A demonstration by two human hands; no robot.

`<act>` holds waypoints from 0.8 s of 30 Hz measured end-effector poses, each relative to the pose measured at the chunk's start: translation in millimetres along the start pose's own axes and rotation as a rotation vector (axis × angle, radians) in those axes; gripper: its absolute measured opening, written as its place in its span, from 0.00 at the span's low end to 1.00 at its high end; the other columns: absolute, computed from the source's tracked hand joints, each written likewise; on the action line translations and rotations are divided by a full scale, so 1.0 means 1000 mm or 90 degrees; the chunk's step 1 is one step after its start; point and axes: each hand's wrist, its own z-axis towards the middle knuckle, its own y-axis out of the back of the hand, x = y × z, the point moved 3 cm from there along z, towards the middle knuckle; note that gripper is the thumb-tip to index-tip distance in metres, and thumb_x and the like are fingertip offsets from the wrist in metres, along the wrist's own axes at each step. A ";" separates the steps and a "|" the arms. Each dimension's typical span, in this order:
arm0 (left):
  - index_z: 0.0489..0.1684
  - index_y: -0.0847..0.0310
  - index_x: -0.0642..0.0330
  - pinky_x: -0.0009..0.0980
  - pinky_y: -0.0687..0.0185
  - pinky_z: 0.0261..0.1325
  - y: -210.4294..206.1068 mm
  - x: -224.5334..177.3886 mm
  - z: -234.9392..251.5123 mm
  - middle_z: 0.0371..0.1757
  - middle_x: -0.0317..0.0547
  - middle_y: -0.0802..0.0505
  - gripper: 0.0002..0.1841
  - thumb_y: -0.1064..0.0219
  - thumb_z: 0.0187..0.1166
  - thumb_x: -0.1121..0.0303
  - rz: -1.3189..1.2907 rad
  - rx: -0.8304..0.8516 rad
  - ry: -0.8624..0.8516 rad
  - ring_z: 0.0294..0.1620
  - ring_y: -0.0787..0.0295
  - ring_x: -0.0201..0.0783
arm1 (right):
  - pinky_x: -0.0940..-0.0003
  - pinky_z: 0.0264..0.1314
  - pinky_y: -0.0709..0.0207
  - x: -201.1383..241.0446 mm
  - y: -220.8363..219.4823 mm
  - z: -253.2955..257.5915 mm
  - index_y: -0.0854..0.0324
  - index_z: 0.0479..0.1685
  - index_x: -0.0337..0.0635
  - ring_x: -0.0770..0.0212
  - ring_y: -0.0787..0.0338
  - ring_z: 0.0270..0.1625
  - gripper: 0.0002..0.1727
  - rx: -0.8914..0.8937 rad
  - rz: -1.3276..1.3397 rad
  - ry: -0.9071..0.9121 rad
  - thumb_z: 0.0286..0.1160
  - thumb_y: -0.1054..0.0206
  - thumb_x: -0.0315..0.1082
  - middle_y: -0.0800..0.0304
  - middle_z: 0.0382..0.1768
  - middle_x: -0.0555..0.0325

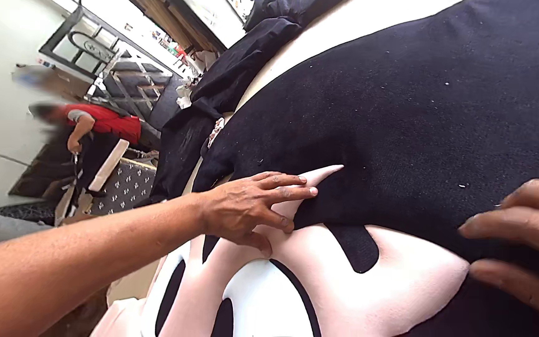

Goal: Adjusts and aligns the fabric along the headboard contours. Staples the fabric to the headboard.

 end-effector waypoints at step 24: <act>0.55 0.07 0.28 0.55 0.59 0.96 -0.066 0.013 -0.028 0.86 0.40 0.23 0.28 0.37 0.66 0.27 -0.096 -0.343 0.004 0.93 0.42 0.50 | 0.76 0.21 0.33 0.066 -0.140 0.106 0.10 0.59 0.76 0.81 0.26 0.25 0.18 -0.005 -0.131 0.075 0.81 0.44 0.48 0.21 0.30 0.82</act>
